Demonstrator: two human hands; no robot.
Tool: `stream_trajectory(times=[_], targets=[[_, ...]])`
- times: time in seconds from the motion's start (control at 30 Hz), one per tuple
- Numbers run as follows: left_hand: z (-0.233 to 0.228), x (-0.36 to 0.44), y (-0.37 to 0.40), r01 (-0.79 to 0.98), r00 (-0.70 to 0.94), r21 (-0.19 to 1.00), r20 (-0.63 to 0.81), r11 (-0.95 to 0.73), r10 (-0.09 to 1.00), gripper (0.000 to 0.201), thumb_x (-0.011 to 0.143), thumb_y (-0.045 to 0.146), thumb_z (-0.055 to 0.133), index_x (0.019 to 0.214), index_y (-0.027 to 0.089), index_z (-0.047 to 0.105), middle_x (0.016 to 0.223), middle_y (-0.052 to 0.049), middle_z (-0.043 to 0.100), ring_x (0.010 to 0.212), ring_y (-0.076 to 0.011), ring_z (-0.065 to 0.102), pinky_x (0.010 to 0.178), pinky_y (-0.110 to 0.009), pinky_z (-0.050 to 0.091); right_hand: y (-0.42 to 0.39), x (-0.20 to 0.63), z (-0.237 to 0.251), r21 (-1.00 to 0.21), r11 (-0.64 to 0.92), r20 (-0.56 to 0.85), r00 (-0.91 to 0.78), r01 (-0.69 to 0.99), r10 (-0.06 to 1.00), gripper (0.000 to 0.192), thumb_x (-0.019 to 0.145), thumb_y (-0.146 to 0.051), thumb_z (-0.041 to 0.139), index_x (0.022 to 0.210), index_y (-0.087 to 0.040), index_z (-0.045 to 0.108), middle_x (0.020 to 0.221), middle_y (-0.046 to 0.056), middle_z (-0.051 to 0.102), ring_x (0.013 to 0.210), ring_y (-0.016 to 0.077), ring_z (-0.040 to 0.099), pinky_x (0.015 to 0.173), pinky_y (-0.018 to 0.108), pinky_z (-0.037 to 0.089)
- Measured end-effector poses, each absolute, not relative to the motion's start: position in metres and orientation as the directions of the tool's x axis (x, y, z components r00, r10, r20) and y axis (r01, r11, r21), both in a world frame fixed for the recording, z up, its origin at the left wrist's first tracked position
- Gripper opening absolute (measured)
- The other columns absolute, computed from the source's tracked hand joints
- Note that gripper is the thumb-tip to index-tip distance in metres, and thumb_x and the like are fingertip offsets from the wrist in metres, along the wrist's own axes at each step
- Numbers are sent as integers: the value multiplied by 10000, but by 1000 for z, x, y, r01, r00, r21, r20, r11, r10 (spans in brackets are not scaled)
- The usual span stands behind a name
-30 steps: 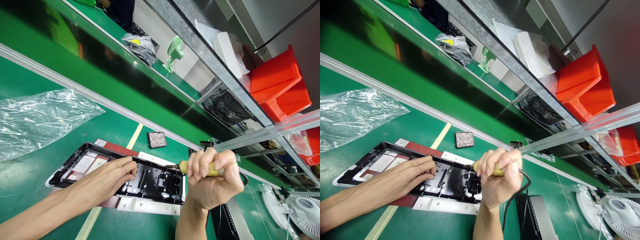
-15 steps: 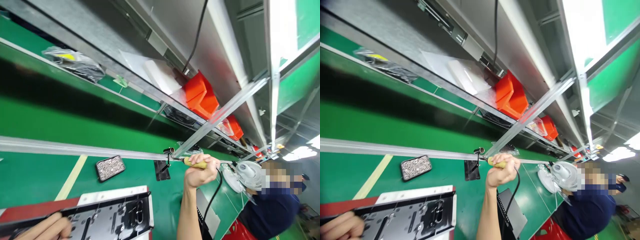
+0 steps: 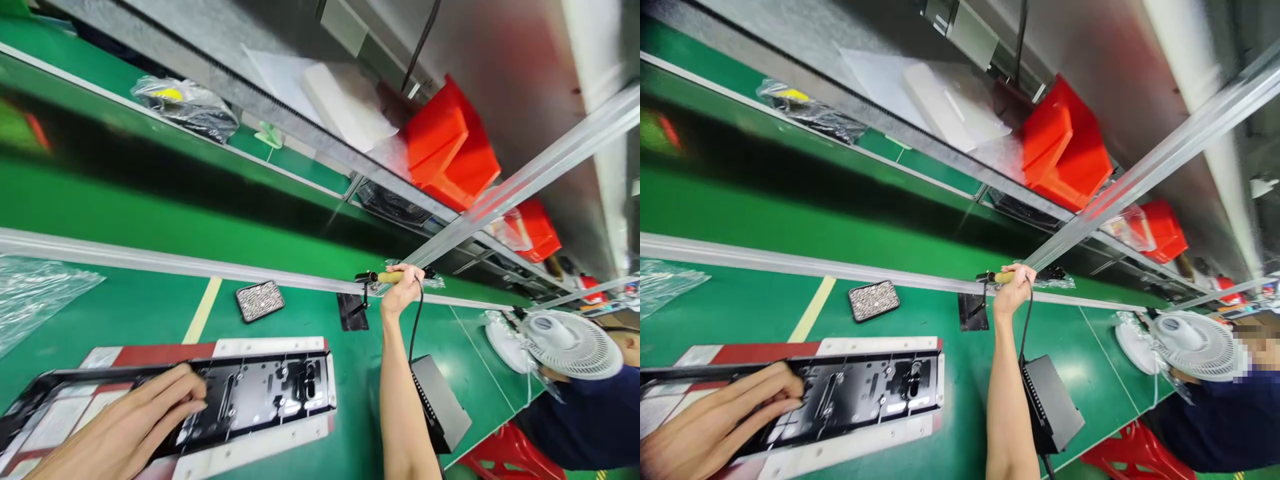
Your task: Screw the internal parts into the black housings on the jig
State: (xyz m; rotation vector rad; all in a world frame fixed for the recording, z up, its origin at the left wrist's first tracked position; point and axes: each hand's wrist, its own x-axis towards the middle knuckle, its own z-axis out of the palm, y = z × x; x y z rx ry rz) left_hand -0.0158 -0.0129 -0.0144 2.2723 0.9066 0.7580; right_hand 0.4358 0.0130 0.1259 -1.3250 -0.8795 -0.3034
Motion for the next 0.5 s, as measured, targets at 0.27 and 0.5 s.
stream_trajectory(times=[0.27,0.5], targets=[[5,-24,-4,365,734,730,155,-578,661,277,1094,356,479,1029,311,745,1050,-7,782,919,-237,783,744,-290,605,-67,417,103,-844,-128,361,728,521,582,670,1044,-661,545,1450,-128,525,1157,148,720,888,210,692,709,335,555],[5,-21,-13,432,691,770,52,-470,721,322,1147,468,447,1021,278,675,1049,-17,712,892,-188,717,833,-291,515,-130,334,95,-789,-198,46,377,581,925,378,1072,-516,600,1213,-193,738,807,-8,709,648,137,578,635,264,451]])
